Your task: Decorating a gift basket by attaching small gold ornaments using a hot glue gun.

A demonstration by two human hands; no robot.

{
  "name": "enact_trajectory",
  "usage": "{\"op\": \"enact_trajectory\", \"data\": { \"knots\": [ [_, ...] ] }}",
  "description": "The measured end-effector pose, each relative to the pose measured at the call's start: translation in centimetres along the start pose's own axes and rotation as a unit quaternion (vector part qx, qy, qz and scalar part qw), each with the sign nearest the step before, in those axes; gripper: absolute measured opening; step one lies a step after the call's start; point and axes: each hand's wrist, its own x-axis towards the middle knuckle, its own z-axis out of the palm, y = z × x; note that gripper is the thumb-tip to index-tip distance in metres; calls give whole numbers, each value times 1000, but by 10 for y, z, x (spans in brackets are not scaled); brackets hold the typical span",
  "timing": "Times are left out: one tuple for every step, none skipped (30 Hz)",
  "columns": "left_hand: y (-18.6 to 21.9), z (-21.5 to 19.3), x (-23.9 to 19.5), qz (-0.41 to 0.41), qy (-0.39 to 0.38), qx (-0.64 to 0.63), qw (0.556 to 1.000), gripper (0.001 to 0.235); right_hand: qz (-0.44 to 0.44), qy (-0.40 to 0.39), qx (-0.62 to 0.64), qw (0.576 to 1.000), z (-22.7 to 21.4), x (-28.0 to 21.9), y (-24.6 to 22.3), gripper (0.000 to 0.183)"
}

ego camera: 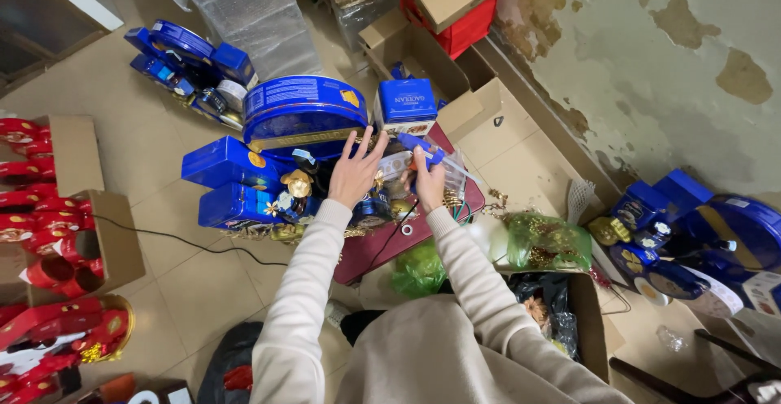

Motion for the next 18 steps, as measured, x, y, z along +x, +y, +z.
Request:
{"op": "enact_trajectory", "data": {
  "knots": [
    [0,0,0,0,-1,0,1000,60,0,0,1,1000,1,0,0,43],
    [0,0,0,0,1,4,1000,60,6,6,0,1000,2,0,0,43],
    [0,0,0,0,3,8,1000,60,12,12,0,1000,2,1,0,44],
    [0,0,0,0,2,8,1000,60,13,12,0,1000,3,0,-2,44],
    [0,0,0,-1,2,5,1000,60,14,15,-5,1000,4,-1,-4,44],
    [0,-1,0,-3,2,3,1000,60,16,19,-11,1000,5,-2,-6,45],
    [0,0,0,-3,2,4,1000,60,16,18,-10,1000,6,0,-4,45],
    [0,0,0,-4,2,-1,1000,59,16,21,-13,1000,6,1,-3,45],
    [1,0,0,-4,1,-6,1000,59,16,24,-16,999,6,2,-1,45],
    [0,0,0,-4,1,-5,1000,59,16,23,-16,999,7,1,-3,45],
    [0,-1,1,-5,1,-4,1000,59,19,25,-16,999,8,-1,-4,45],
    [1,-2,0,-5,1,-3,1000,59,23,28,-17,999,8,-3,-4,45],
    [1,-1,0,-5,0,-3,1000,59,24,28,-17,999,8,-5,-6,45],
    [1,0,0,-5,4,-5,1000,60,24,31,-23,999,9,-6,-7,45],
    [1,1,0,-6,7,-6,1000,60,25,34,-28,999,9,-6,-9,46],
    [1,1,0,-6,7,-6,1000,60,25,33,-28,999,10,-7,-9,46],
    [1,1,0,-7,8,-6,1000,60,25,36,-30,999,11,-7,-9,46],
    [1,1,0,-6,9,-5,1000,60,24,40,-32,998,11,-7,-9,46]
  ]
}}
